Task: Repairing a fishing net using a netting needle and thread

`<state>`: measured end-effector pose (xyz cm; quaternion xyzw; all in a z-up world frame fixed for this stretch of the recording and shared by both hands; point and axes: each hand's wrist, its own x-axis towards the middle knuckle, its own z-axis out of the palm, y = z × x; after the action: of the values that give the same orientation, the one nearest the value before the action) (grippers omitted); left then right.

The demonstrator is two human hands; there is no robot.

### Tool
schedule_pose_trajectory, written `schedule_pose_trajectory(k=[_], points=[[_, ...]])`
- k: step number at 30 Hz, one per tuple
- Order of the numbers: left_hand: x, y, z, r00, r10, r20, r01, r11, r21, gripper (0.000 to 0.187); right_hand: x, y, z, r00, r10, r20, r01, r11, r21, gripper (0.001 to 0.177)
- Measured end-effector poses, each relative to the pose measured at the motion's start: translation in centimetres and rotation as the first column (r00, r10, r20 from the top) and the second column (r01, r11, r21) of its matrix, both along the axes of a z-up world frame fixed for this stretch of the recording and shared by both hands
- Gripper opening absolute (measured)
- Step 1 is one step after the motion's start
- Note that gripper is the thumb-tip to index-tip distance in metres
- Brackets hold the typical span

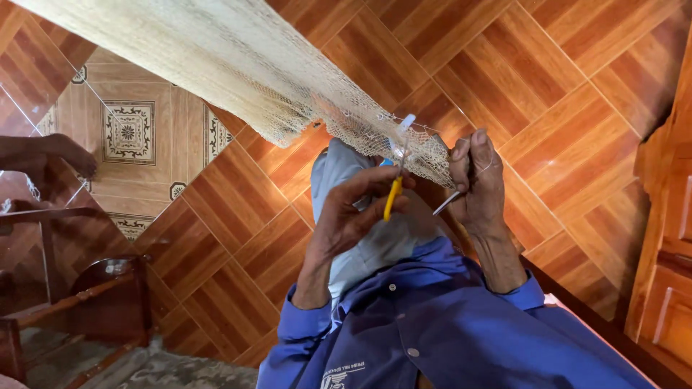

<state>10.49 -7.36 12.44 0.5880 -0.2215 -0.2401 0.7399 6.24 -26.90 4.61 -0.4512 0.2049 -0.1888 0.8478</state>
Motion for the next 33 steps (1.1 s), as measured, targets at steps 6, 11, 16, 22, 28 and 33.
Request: schedule_pose_trajectory(k=[6,11,16,22,28,33], points=[[1.1,0.5,0.3,0.997,0.07,0.04,-0.071,0.996,0.044,0.041,-0.2,-0.2,0.5,0.999,0.032,0.012,-0.032,0.997,0.064,0.043],[1.9,0.0,1.4,0.993,0.079,0.087,-0.08,0.997,0.014,0.038,-0.3,-0.4,0.1,0.999,0.039,-0.013,-0.039,0.999,0.017,0.042],[2.4,-0.5,0.7,0.987,0.087,0.138,-0.091,0.995,0.029,0.038,-0.5,-0.4,0.7,1.0,0.028,-0.013,-0.028,1.0,0.01,0.042],[2.8,-0.6,0.2,0.98,0.09,0.175,-0.098,0.994,0.038,0.039,-0.5,-0.2,0.9,0.999,0.024,-0.04,-0.025,0.999,-0.025,0.042],[2.5,-0.8,0.6,0.982,0.101,0.158,-0.111,0.992,0.059,0.04,-0.5,-0.1,0.7,0.999,0.018,-0.043,-0.02,0.999,-0.037,0.042],[2.1,-0.4,1.6,0.985,0.088,0.148,-0.104,0.99,0.1,0.041,-0.4,-0.6,0.0,0.999,0.021,-0.035,-0.022,0.999,-0.039,0.042]])
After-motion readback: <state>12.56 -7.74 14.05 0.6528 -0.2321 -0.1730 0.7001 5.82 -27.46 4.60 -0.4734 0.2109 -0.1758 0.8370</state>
